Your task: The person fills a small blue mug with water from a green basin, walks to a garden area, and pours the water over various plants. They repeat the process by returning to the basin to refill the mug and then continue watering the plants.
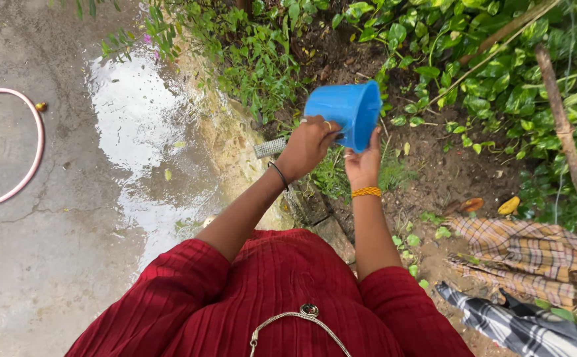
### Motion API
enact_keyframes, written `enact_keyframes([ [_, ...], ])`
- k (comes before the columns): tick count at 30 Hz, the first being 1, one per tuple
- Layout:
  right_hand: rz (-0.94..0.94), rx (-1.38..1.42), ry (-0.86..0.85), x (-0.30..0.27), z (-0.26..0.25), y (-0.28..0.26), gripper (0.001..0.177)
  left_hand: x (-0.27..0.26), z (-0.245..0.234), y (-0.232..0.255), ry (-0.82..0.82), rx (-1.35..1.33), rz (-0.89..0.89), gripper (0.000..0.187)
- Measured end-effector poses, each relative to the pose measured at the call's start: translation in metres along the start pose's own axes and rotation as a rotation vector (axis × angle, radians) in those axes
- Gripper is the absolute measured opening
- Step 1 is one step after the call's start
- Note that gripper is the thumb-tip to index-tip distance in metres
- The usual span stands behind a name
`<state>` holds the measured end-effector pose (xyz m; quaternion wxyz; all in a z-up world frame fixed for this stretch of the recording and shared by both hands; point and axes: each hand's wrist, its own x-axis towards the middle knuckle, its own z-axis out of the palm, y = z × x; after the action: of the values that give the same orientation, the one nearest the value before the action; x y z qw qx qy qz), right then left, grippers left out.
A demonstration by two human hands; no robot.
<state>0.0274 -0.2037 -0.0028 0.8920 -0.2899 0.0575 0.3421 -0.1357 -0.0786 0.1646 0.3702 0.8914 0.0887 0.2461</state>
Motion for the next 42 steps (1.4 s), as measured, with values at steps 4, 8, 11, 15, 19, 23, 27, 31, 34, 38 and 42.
enact_keyframes([
  [4,0.049,0.194,0.186,0.014,0.007,0.013,0.035,0.016,-0.021,0.008,0.069,0.143,0.094,0.018],
  [8,0.171,0.272,0.113,0.042,0.002,0.025,0.037,0.017,-0.041,0.010,0.004,0.236,0.122,0.024],
  [11,0.252,0.400,0.071,0.066,-0.006,0.035,0.038,0.014,-0.047,0.013,0.014,0.296,0.193,0.030],
  [15,0.306,0.204,0.206,0.070,0.015,0.037,0.028,0.014,-0.052,0.016,-0.007,0.342,0.209,0.028],
  [19,0.349,0.231,0.276,0.056,0.045,0.018,0.030,0.012,-0.054,0.010,0.054,0.220,0.153,0.022],
  [23,0.282,0.227,0.115,0.077,0.034,-0.010,0.032,0.007,-0.058,-0.004,0.127,-0.024,0.020,0.019],
  [27,0.216,0.210,-0.057,0.085,0.036,-0.041,0.039,0.009,-0.067,-0.017,0.180,-0.169,-0.038,0.018],
  [31,0.137,-0.407,-0.114,0.046,0.078,-0.052,0.025,0.009,-0.072,-0.023,0.229,-0.226,-0.192,0.013],
  [34,0.156,-0.721,-0.013,0.022,0.087,-0.054,0.019,0.006,-0.068,-0.020,0.226,-0.317,-0.254,0.013],
  [38,0.109,-0.521,0.051,0.024,0.069,-0.068,0.016,0.016,-0.054,-0.026,0.137,-0.157,-0.230,0.019],
  [42,0.190,-0.199,0.157,0.042,0.025,-0.075,0.030,0.044,-0.023,-0.030,-0.007,-0.176,-0.096,0.019],
])
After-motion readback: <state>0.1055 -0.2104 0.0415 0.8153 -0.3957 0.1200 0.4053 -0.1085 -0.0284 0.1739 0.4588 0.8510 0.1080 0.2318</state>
